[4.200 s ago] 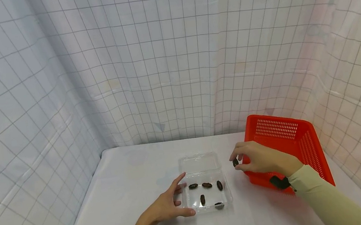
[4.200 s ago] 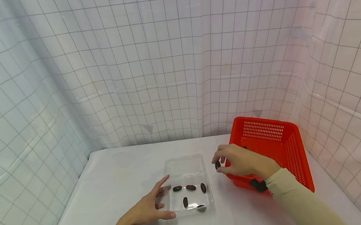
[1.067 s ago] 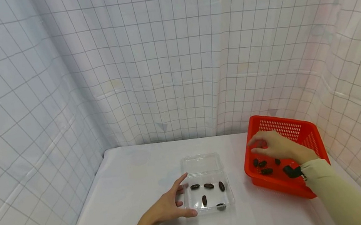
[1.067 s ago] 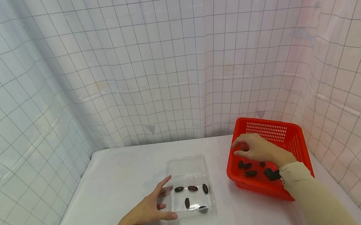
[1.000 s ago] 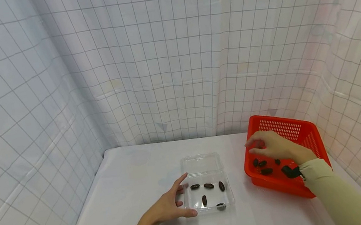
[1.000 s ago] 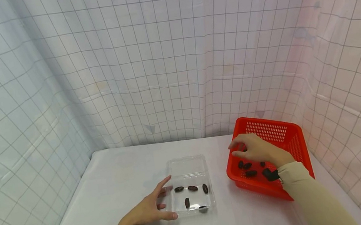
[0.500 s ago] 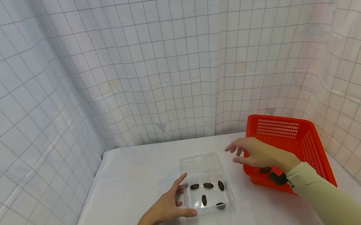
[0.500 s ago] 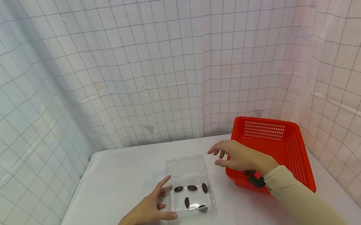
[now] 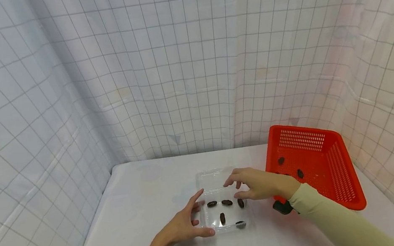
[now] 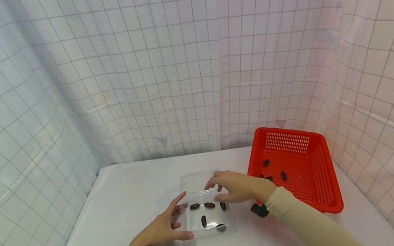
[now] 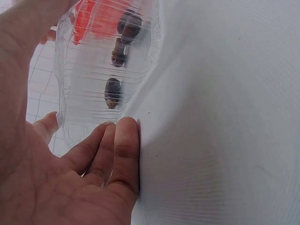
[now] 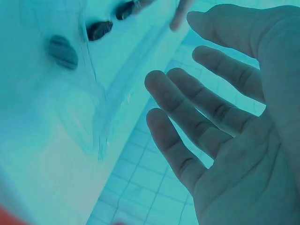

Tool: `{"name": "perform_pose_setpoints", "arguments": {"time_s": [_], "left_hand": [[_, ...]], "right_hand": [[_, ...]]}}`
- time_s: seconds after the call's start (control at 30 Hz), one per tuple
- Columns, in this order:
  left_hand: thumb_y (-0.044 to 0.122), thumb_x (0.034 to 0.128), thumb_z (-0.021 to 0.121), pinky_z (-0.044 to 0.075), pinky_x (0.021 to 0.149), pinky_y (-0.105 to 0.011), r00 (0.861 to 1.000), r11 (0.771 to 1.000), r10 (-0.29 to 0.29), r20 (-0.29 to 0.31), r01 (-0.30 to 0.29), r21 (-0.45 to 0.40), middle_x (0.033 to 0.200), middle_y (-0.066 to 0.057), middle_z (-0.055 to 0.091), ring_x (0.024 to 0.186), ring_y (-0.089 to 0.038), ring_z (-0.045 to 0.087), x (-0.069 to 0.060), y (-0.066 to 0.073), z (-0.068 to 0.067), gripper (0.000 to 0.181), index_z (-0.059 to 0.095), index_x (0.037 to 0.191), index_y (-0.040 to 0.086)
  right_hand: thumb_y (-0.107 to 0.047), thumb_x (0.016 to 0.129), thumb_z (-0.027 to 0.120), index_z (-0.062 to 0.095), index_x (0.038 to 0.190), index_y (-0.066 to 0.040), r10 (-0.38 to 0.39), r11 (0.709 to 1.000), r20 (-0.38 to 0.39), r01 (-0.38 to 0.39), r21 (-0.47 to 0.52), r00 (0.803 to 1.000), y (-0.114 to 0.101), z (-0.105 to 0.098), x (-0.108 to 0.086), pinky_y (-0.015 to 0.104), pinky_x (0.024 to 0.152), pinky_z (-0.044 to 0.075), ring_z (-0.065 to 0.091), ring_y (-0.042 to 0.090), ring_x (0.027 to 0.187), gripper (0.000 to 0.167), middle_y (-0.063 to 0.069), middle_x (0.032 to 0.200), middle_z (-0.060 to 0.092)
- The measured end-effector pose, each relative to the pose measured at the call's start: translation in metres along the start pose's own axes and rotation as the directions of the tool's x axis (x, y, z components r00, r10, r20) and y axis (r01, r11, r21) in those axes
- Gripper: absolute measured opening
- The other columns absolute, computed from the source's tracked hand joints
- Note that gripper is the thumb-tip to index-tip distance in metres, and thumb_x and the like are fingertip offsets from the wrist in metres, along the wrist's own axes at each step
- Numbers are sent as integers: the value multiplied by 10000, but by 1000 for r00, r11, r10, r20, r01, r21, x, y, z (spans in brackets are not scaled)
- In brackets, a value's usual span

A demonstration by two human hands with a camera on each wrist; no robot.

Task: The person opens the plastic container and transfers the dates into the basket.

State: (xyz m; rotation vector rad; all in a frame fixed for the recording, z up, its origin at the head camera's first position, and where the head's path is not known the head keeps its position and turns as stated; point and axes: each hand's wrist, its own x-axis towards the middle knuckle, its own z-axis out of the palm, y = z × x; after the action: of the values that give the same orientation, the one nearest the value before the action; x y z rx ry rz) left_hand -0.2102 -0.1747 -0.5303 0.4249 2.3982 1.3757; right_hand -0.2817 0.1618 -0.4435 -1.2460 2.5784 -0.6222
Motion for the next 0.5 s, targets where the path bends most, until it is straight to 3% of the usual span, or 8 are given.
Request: {"name": "perform_pose_setpoints", "arguments": {"time_s": [0.1,0.5], "left_hand": [[405,892,1036,591,1219,-609,1000,1000,4,3,-4,1,1839,-227,464,1515,-438,677,0,0,0,1305,188,1882,355],[433,900,1026,587,1218,-622,1000,1000,14,10,-14,3,1832,-253,462,1475,-443,711,-2,0,-2,1295,183,1881,363]], "right_hand": [[-218,1129,792,739,1539,-162,-15,1000,40,15,1,999,-4,9,10,534,1135,656,784,231,1285,418,84,1501,757],[-229,1112,822,732,1555,-126,-56,996,153,66,-62,987,-18,33,44,351,1141,643,788,219,1312,464,66,1502,769]]}}
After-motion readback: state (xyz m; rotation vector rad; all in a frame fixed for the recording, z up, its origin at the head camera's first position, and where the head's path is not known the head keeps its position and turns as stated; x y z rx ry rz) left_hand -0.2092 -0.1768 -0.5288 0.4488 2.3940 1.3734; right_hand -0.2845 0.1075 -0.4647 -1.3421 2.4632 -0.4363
